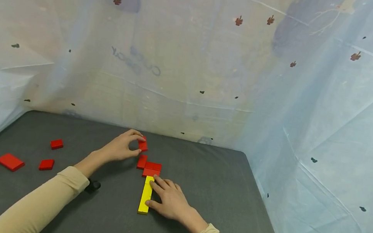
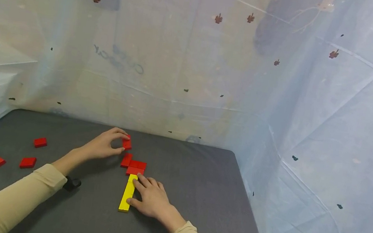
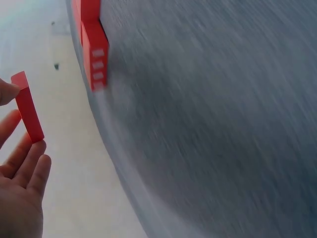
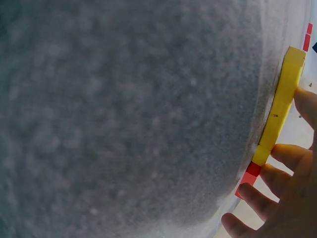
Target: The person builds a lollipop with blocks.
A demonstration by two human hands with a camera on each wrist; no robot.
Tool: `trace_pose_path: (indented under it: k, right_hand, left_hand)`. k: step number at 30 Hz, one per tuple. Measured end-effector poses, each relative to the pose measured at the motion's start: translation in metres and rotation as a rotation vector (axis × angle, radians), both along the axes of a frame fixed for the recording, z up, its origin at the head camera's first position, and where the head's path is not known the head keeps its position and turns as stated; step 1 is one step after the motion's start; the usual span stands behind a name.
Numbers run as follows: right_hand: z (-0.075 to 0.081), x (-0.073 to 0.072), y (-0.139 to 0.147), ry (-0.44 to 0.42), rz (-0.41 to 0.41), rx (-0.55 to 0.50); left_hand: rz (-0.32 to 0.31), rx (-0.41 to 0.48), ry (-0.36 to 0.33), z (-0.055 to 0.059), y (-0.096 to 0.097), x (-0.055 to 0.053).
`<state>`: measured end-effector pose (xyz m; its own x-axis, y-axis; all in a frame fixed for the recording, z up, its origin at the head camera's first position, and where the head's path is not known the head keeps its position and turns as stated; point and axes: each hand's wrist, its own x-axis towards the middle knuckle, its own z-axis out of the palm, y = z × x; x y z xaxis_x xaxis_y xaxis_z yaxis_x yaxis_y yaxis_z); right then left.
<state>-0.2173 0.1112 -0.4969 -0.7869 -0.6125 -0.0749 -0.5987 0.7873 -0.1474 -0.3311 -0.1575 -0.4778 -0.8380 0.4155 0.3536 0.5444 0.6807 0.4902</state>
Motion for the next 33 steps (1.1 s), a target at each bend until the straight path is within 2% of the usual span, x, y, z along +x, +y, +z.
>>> trace_pose_path:
  k: [6,15,20,26,33]
  right_hand:
    - [-0.002,-0.001,0.000,-0.006,0.006,0.013]
    - [-0.003,-0.001,0.000,-0.002,0.015,0.013]
    - [-0.003,-0.002,0.002,0.004,0.020,0.013]
    - [-0.001,-0.001,0.002,0.000,0.025,0.010]
    - [-0.001,-0.001,0.001,0.005,0.023,0.020]
  left_hand:
    - [-0.066,0.004,-0.010,-0.002,0.027,-0.001]
    - [-0.158,-0.033,-0.076,-0.007,0.055,-0.010]
    - [-0.197,-0.057,-0.139,-0.010,0.065,-0.017]
    - [-0.220,-0.136,-0.191,-0.015,0.075,-0.026]
    - [-0.258,-0.175,-0.254,-0.017,0.082,-0.032]
